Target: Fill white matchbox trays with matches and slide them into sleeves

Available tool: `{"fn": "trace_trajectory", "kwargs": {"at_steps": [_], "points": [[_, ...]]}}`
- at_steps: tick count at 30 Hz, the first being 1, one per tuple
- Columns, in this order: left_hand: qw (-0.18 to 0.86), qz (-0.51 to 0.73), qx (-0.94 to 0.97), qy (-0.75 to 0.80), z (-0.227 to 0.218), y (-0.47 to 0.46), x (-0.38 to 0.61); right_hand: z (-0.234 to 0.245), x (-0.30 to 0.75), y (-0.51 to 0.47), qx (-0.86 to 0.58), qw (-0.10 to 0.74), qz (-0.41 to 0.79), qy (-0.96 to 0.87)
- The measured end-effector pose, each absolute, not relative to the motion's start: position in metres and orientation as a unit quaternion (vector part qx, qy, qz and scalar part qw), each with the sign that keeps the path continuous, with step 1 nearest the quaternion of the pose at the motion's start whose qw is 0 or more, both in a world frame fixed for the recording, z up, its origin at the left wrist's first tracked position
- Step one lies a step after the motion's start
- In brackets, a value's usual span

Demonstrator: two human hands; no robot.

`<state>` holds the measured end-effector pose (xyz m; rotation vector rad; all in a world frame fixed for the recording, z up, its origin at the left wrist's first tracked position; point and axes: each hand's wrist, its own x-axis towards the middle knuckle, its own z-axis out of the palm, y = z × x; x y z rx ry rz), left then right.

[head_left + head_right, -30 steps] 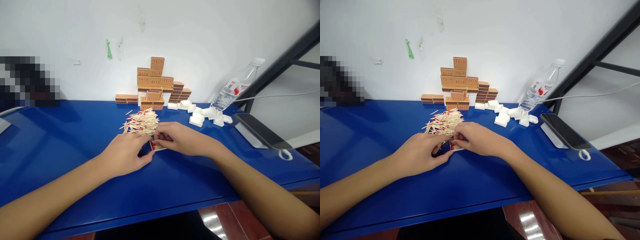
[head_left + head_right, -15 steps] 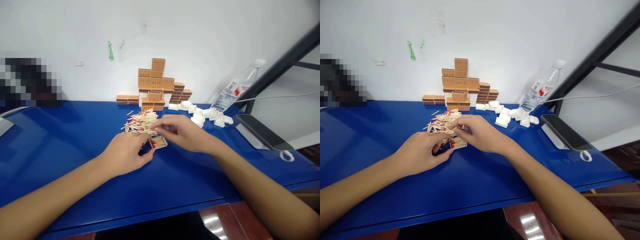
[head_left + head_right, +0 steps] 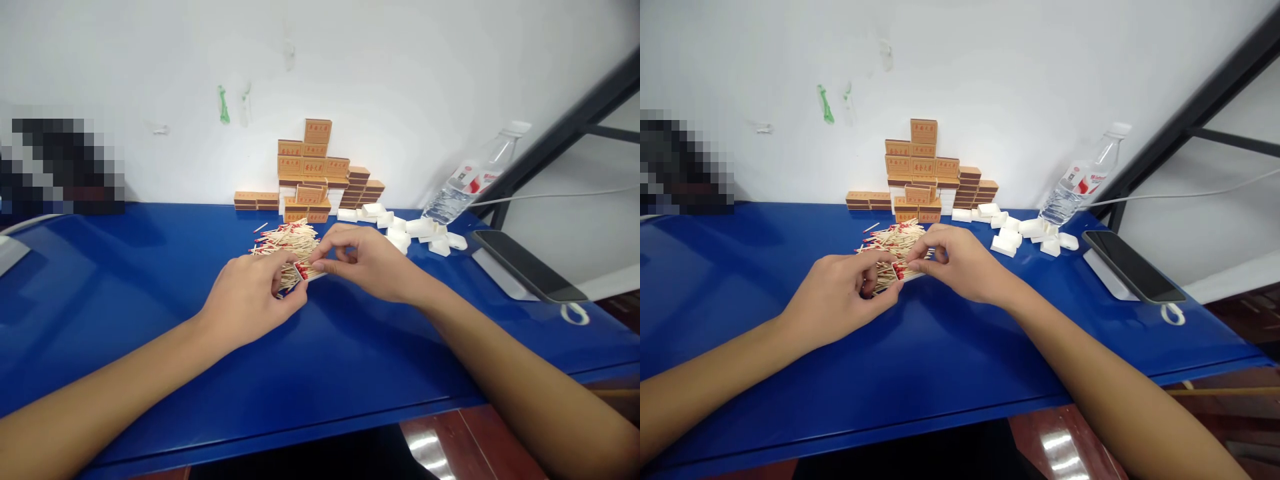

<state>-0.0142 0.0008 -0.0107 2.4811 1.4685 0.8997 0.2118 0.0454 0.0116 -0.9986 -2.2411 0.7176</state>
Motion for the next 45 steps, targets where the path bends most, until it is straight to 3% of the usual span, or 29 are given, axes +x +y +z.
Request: {"fn": "trace_trajectory", "kwargs": {"at_steps": [11,21,45], "points": [[0.041,0.318,0.833,0.451,-0.012,0.001,-0.014,0.017,0.22,0.047,-0.33,0.202,0.171,-0.906],[0.087,0.323,0.829,0.448,-0.009,0.001,-0.012,0.017,0.221,0.046,-0.314,0.181,0.175,-0.915],[0.131,0.356,0.812,0.443,-0.01,0.0,-0.012,0.028,0.222,0.044,-0.291,0.224,0.145,-0.919]]}}
